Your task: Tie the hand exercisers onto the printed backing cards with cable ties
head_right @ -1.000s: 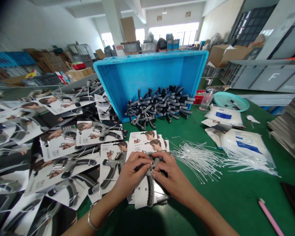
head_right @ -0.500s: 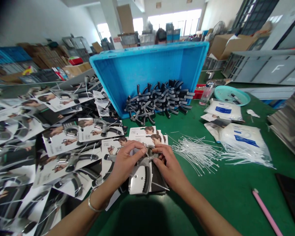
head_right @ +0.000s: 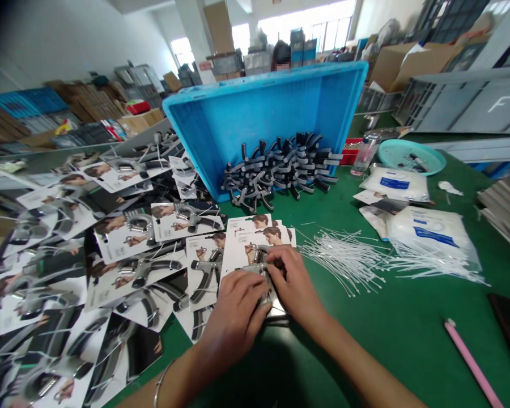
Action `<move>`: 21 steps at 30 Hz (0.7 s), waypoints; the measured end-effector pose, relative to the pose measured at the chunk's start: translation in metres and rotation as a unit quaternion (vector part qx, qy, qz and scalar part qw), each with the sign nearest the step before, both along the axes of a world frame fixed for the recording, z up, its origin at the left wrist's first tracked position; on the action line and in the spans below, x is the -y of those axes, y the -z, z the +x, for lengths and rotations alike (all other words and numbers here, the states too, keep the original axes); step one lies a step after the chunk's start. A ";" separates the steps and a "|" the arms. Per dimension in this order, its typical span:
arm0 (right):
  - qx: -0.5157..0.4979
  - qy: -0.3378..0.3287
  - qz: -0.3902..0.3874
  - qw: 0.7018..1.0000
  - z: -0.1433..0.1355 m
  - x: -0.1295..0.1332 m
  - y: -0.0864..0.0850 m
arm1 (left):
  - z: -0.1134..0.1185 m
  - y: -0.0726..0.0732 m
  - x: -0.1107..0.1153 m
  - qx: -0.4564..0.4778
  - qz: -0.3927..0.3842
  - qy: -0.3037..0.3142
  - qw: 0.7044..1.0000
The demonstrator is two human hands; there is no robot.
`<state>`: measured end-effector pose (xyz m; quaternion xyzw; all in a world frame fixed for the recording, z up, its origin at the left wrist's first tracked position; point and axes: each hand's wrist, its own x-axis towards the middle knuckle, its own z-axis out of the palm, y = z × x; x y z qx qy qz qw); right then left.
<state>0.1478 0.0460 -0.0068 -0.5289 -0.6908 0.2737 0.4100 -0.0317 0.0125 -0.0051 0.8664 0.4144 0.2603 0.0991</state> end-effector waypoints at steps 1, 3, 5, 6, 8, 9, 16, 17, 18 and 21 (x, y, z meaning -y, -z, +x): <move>0.020 -0.009 0.014 1.000 0.004 0.008 -0.004 | -0.004 -0.002 0.005 0.007 -0.002 -0.047 0.999; 0.081 -0.049 0.028 0.995 0.008 0.026 -0.012 | -0.013 -0.002 0.015 0.004 -0.017 -0.116 0.993; 0.158 -0.101 0.026 0.982 0.006 0.042 -0.019 | -0.020 -0.001 0.022 -0.012 -0.046 -0.128 0.991; 0.199 -0.117 0.024 0.973 0.002 0.048 -0.021 | -0.022 0.000 0.024 -0.015 -0.060 -0.125 0.990; 0.273 -0.124 0.031 0.953 -0.008 0.053 -0.022 | -0.024 0.001 0.023 -0.001 -0.086 -0.126 0.988; 0.302 -0.122 0.036 0.945 -0.013 0.054 -0.021 | -0.025 0.001 0.021 0.012 -0.098 -0.129 0.987; 0.255 -0.147 -0.009 0.956 -0.017 0.048 -0.021 | -0.053 -0.002 0.011 0.080 -0.191 -0.081 0.975; 0.242 -0.153 -0.014 0.958 -0.015 0.049 -0.022 | -0.058 -0.001 0.010 0.095 -0.199 -0.078 0.972; 0.235 -0.160 -0.017 0.959 -0.013 0.050 -0.023 | -0.063 0.000 0.009 0.109 -0.205 -0.076 0.970; 0.212 -0.168 -0.023 0.962 -0.013 0.052 -0.026 | -0.066 0.004 0.004 0.150 -0.210 -0.051 0.965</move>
